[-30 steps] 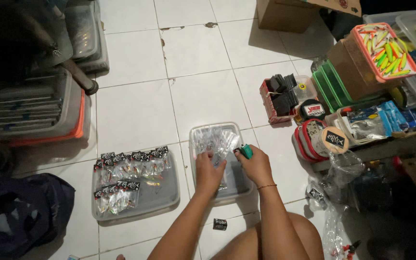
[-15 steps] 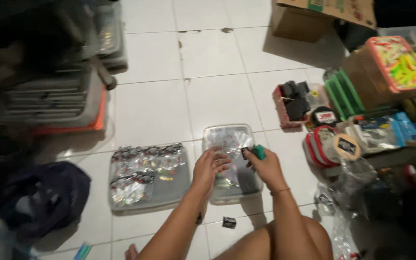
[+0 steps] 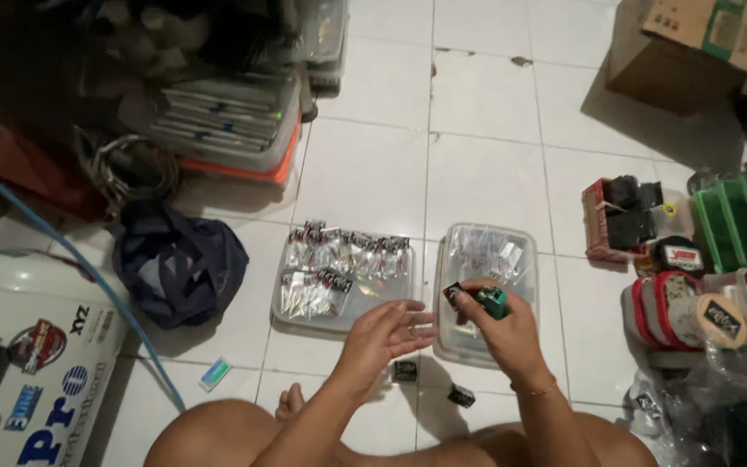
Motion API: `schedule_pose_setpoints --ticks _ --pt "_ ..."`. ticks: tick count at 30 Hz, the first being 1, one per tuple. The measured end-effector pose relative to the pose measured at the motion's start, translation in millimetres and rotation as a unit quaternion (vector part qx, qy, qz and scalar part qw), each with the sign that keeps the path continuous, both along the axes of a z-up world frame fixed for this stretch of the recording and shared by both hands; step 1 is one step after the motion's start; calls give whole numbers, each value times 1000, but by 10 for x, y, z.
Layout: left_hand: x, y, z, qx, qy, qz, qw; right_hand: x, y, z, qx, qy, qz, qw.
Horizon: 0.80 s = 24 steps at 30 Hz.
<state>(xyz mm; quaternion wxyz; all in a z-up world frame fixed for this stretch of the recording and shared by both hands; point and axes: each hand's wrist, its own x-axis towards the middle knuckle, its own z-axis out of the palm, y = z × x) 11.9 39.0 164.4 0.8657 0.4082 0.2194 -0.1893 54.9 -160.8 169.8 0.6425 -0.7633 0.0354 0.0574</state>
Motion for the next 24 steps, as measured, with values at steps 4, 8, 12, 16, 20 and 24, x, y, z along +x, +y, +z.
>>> schedule_pose_setpoints --ticks 4,8,12,16,20,24 --pt "47 -47 79 1 -5 -25 1000 -23 5 30 -22 -31 3 999" --pt "77 -114 37 17 -13 -48 999 -4 -23 32 -5 6 -45 999" --pt "74 -185 -151 32 -29 -65 997 17 -87 15 -35 5 -9 999" --pt "63 -255 -260 57 -52 -79 994 38 -145 -88 -47 -16 38 998" --pt "67 -288 -273 89 -51 -105 989 36 -147 -85 -37 -1 64 997" --pt "57 -296 -315 98 -78 -112 986 43 -151 -115 -37 29 70 996"
